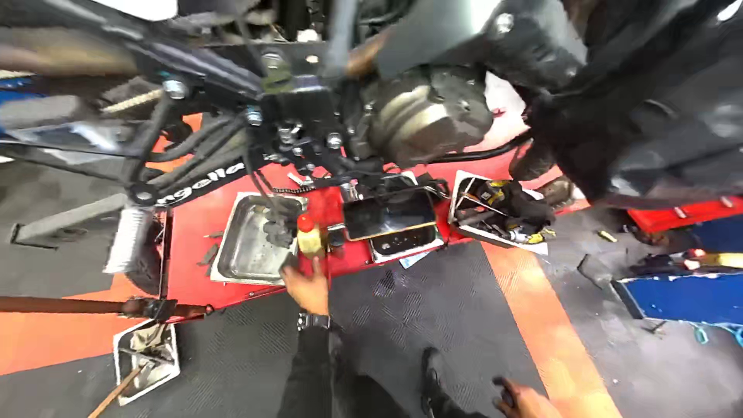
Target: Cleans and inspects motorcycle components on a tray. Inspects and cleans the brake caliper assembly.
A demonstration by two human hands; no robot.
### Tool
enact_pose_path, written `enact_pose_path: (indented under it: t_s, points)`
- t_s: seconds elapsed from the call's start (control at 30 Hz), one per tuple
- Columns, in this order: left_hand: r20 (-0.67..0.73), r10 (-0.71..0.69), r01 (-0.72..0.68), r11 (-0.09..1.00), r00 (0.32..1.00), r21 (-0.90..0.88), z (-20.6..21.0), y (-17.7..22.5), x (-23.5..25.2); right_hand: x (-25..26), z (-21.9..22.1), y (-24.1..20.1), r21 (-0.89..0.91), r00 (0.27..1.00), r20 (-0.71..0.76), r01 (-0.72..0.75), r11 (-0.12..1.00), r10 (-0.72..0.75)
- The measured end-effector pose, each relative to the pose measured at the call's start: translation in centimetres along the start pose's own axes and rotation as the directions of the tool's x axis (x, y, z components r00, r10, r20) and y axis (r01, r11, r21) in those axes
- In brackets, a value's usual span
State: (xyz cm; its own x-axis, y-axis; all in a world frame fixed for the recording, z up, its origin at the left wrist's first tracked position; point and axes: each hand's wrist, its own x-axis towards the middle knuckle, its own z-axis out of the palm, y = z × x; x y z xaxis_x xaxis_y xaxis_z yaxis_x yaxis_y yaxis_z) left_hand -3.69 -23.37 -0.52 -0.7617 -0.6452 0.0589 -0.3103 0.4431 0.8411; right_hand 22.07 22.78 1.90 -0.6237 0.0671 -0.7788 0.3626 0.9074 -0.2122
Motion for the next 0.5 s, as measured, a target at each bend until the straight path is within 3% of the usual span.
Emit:
enact_pose_path:
  t_s: [0.1, 0.23, 0.37, 0.5]
  points:
    - [0.012, 0.033, -0.034, 0.995, 0.999, 0.095, 1.0, 1.8, 1.5, 2.6, -3.1, -5.5, 0.024, 0.985, -0.120, 0.124, 0.992, -0.120]
    - [0.084, -0.006, -0.024, 0.936, 0.996, 0.352, 1.7, 2.9, 3.1, 8.2, -6.8, -19.8, 0.142, 0.928, -0.201, 0.346, 0.928, -0.315]
    - [0.108, -0.109, 0.043, 0.872, 0.988, 0.488, 2.0, 3.0, 4.6, 15.8, -7.7, -33.9, 0.162, 0.896, -0.281, 0.398, 0.903, -0.344]
    - [0.186, -0.168, 0.046, 0.848, 0.968, 0.528, 2.9, 1.6, 5.7, 21.7, -5.6, -41.8, 0.140, 0.734, -0.524, 0.574, 0.807, -0.431]
